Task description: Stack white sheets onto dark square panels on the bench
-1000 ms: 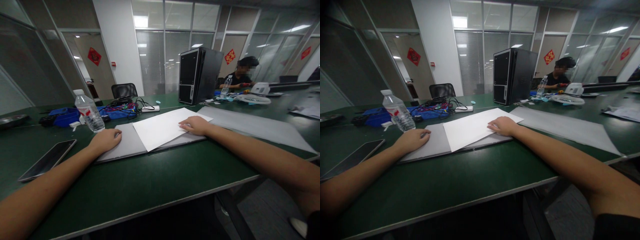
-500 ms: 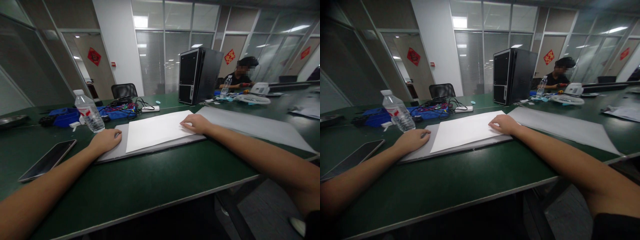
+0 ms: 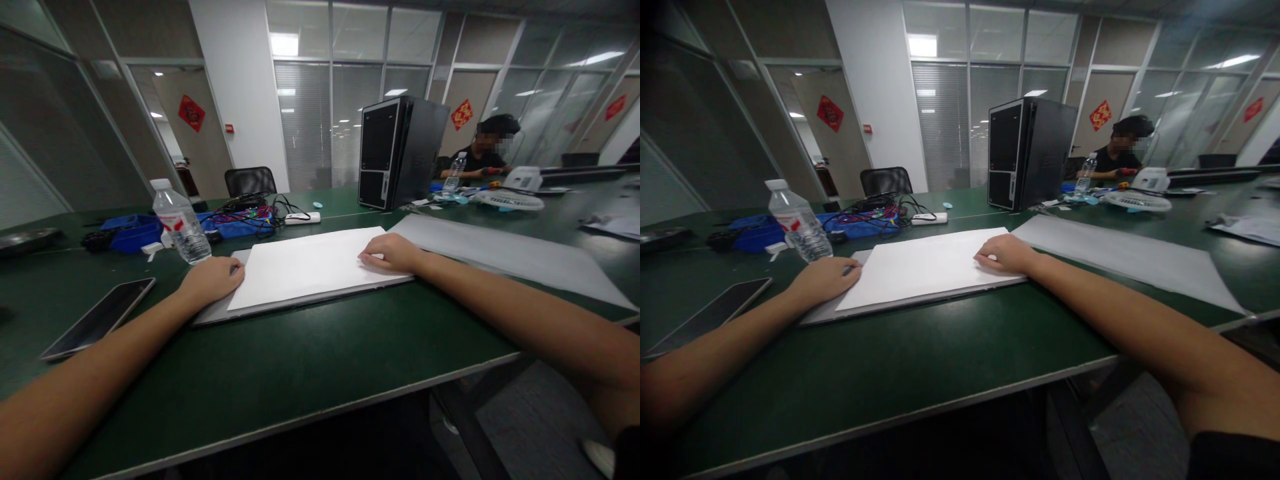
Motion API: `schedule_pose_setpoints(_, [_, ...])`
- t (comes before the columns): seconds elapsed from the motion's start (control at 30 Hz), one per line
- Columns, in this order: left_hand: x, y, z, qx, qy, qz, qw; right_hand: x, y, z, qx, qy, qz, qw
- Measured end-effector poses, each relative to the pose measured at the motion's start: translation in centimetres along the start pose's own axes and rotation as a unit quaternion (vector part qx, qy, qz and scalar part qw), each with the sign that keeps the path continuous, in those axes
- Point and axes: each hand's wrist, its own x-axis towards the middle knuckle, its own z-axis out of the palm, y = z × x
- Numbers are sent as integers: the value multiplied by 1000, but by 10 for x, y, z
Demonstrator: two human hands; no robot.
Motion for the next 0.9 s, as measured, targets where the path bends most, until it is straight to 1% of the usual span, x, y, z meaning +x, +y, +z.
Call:
schedule_pose_setpoints(0.07, [0,0,0,4,1,0,1000,0,-1,0,-7,12,8,1000])
schedule_pose_setpoints(0.2, [-1,0,-1,16,1,4,1000,-2,6,1,-41,40,54,997])
schedule_pose_setpoints(0.37, [-1,0,-1,30,3,11,999,-7,14,1,-75,49,100,991])
schedule_pose_setpoints(0.53, [-1,-3,0,44,7,25,999,-6,13,2,-90,41,113,989])
schedule_pose_setpoints(0.9, [-3,-2,-5,67,-1,40,997,-5,12,2,-105,39,136,984])
